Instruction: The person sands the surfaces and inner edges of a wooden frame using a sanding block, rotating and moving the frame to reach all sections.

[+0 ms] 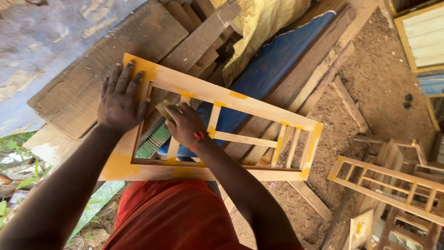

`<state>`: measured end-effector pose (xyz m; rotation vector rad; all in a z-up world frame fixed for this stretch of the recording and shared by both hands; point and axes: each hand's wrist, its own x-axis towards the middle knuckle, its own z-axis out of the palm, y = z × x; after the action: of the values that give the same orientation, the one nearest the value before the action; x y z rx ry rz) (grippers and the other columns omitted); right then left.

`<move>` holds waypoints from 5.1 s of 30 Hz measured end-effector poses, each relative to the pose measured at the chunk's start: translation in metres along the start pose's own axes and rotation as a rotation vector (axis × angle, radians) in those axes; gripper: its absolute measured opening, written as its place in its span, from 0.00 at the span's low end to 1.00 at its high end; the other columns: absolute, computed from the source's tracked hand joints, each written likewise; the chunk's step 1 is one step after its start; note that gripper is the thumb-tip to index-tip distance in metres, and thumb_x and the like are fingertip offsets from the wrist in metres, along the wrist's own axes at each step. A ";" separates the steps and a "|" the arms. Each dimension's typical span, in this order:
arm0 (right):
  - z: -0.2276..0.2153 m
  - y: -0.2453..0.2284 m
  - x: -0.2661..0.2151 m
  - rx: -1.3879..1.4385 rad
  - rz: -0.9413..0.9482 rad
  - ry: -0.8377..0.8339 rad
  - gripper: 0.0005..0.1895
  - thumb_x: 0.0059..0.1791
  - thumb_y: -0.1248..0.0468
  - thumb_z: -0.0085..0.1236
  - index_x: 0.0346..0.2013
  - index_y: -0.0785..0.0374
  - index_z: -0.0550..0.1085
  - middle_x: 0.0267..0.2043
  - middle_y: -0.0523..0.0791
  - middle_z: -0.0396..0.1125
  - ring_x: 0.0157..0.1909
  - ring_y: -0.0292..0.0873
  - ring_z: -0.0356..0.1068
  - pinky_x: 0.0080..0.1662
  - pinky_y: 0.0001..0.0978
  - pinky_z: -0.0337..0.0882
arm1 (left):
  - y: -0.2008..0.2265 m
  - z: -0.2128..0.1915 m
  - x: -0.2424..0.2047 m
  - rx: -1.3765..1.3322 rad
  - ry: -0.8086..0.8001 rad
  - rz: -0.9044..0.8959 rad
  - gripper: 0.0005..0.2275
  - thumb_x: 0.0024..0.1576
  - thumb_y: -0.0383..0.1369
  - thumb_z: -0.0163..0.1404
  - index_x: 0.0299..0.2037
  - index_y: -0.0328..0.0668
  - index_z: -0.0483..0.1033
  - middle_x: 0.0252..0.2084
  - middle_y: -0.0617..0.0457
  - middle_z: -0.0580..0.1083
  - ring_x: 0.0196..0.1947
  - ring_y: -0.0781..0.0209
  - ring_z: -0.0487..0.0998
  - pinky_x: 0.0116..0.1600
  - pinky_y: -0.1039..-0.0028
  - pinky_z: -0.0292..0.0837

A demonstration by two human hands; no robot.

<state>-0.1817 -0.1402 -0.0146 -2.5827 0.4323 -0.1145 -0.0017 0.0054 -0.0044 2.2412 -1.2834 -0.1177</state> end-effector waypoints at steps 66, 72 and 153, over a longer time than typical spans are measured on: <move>0.038 0.167 -0.017 1.110 0.534 -0.208 0.18 0.55 0.66 0.50 0.58 0.68 0.74 0.43 0.46 0.73 0.39 0.35 0.71 0.39 0.26 0.73 | -0.001 0.004 0.000 0.084 -0.015 -0.050 0.30 0.60 0.45 0.49 0.71 0.41 0.63 0.78 0.44 0.54 0.77 0.41 0.50 0.77 0.49 0.43; 0.024 0.177 -0.044 0.988 0.405 -0.493 0.22 0.54 0.62 0.53 0.60 0.68 0.71 0.47 0.47 0.74 0.43 0.35 0.74 0.46 0.26 0.78 | -0.006 0.010 -0.002 0.084 -0.027 -0.055 0.30 0.60 0.45 0.49 0.72 0.42 0.62 0.78 0.44 0.53 0.77 0.39 0.50 0.77 0.48 0.45; 0.073 0.123 -0.228 0.984 0.431 0.099 0.19 0.54 0.65 0.52 0.59 0.67 0.73 0.46 0.46 0.73 0.44 0.37 0.72 0.45 0.29 0.74 | 0.041 0.107 0.056 0.334 -0.239 0.580 0.09 0.62 0.43 0.51 0.41 0.61 0.86 0.80 0.53 0.51 0.79 0.41 0.40 0.77 0.37 0.31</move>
<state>-0.4196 -0.1316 -0.1395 -1.4926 0.7320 -0.2322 -0.0392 -0.1011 -0.0641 2.0536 -2.1668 0.0528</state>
